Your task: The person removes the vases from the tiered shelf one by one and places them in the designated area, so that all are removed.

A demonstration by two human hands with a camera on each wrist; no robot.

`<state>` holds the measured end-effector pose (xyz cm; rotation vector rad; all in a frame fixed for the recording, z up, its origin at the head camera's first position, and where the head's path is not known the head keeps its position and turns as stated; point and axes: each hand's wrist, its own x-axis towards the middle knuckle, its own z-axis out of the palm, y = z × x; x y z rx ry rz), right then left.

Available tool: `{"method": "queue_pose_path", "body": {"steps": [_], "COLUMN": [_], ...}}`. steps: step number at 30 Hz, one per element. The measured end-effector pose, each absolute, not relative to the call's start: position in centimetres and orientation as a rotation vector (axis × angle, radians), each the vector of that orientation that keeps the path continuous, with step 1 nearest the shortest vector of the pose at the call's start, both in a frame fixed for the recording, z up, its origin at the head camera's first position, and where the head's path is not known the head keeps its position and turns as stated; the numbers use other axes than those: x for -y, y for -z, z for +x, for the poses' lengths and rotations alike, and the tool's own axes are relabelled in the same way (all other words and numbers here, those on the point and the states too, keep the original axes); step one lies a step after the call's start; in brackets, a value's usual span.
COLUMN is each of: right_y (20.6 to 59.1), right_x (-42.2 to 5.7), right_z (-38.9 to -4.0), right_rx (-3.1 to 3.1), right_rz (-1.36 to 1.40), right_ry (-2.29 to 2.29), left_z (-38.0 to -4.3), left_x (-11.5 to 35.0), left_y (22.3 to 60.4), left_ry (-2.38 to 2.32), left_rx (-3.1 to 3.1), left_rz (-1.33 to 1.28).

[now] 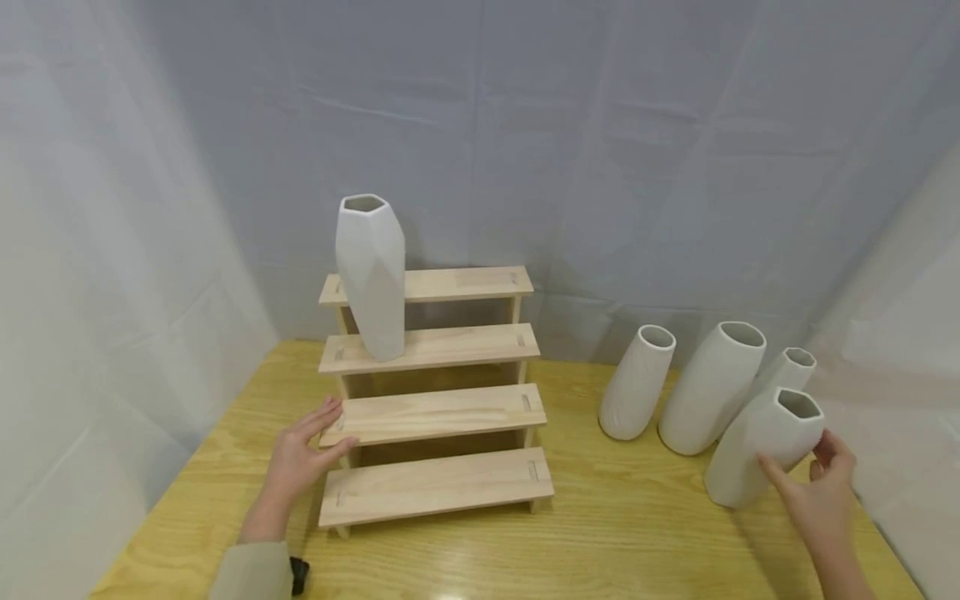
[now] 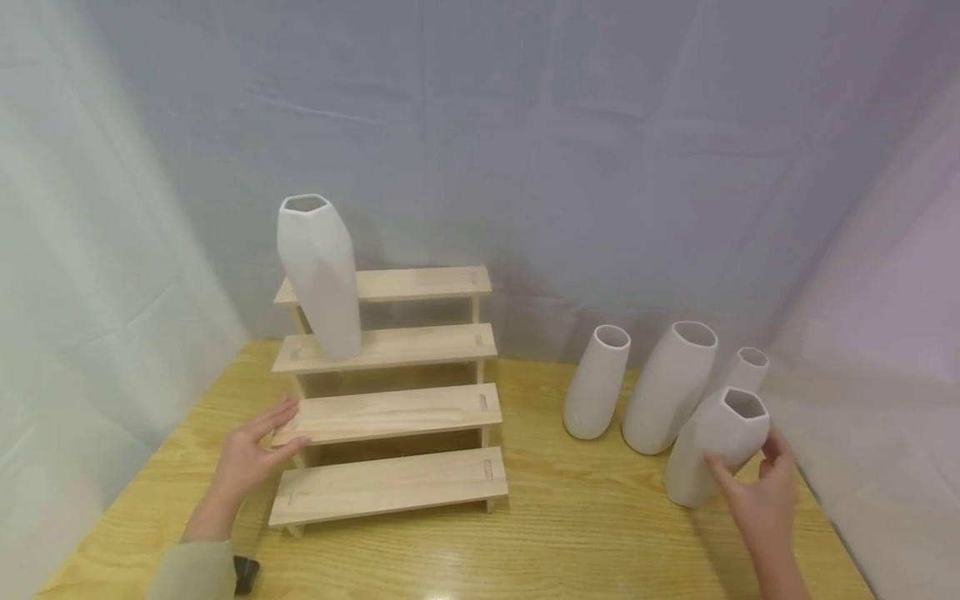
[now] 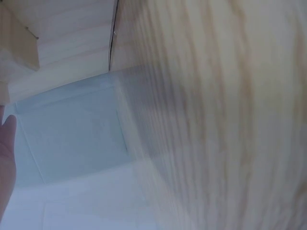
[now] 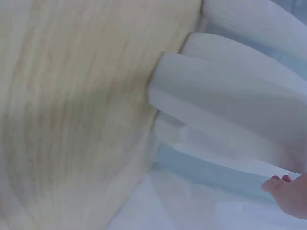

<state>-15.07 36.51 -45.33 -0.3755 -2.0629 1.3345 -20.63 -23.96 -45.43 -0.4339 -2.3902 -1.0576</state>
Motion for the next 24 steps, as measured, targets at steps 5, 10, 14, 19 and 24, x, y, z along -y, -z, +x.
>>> {"method": "queue_pose_path", "body": {"steps": [5, 10, 14, 19, 24], "right_y": [45.5, 52.2, 47.6, 38.1, 37.8], "right_x": [-37.8, -44.5, -40.5, -31.3, -29.7], "right_z": [-15.3, -18.2, -16.2, -12.4, -13.1], "right_rx": [2.037, 2.031, 2.028, 2.041, 2.073], "right_rz": [-0.414, -0.301, -0.32, -0.339, -0.21], "right_ry": [-1.334, -1.227, -1.237, -1.268, -1.269], "left_z": [-20.5, -20.4, -20.4, -20.5, -20.7], "left_x": [23.9, 23.9, 23.9, 23.9, 23.9], "left_y": [45.4, 45.3, 45.2, 45.3, 45.5], "left_ry": [1.052, 1.061, 1.066, 1.068, 1.068], "left_rx": [2.392, 2.395, 2.405, 2.382, 2.34], "left_rz": [-0.426, -0.425, -0.42, -0.438, -0.466]}}
